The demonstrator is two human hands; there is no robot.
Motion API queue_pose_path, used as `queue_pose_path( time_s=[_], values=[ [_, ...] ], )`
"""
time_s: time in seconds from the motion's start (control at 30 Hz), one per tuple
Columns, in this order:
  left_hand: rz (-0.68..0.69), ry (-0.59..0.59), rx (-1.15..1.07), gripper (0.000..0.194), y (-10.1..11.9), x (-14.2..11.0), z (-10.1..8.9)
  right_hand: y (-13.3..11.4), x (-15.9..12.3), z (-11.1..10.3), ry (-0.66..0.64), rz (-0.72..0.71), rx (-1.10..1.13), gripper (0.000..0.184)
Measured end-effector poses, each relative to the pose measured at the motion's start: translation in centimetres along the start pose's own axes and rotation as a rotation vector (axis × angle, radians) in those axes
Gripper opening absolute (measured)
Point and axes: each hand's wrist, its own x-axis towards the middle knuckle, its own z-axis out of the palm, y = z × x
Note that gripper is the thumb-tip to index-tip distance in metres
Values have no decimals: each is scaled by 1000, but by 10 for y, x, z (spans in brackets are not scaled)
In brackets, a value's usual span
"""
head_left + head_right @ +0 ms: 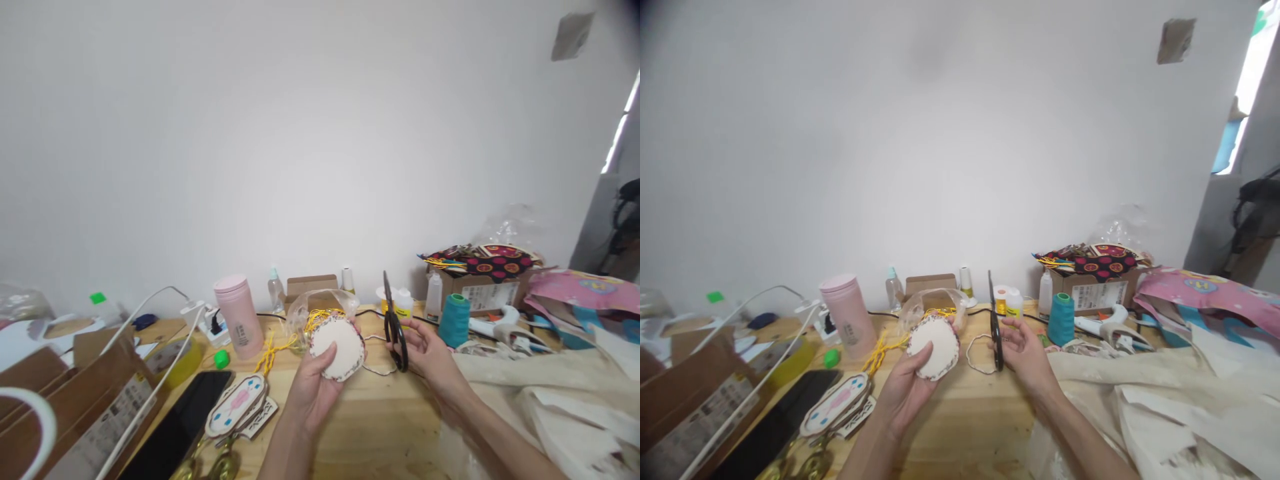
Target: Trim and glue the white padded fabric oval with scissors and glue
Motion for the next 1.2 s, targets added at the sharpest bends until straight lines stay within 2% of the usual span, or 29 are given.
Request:
queue_pose_path(
  time_s=[0.07, 0.17, 0.3, 0.4, 0.6, 0.77, 0.87, 0.97, 1.07, 1.2],
  values=[
    [-18, 20, 27, 48, -1, 0, 2, -1, -2, 2, -35, 4, 76, 59],
    [-35, 48, 61, 48, -1, -1, 5, -4, -7, 6, -76, -27, 115, 56],
    [-41, 57, 110, 49, -4, -2, 6, -9, -14, 9, -71, -106, 94, 59],
    [-34, 103, 160, 51, -8, 0, 3, -11, -16, 10, -135, -99, 24, 53],
    [-40, 135, 176, 46, -19, 2, 3, -24, -15, 4, -176, -154, -299, 44],
    [-128, 158, 138, 39, -36, -3, 15, -36, -24, -15, -232, -281, -690, 35],
    [-152, 172, 115, 48, -46, -4, 22, -30, -29, -29, -165, -336, -919, 29],
    [-106, 200, 134, 55, -52, -3, 25, -19, -32, -35, -67, -433, -1094, 26],
    [-47, 287, 162, 57, -55, -2, 26, -13, -36, -32, -55, -508, -1192, 22],
    [10, 393, 176, 54, -61, -3, 30, -10, -39, -28, -65, -481, -1292, 20]
  ],
)
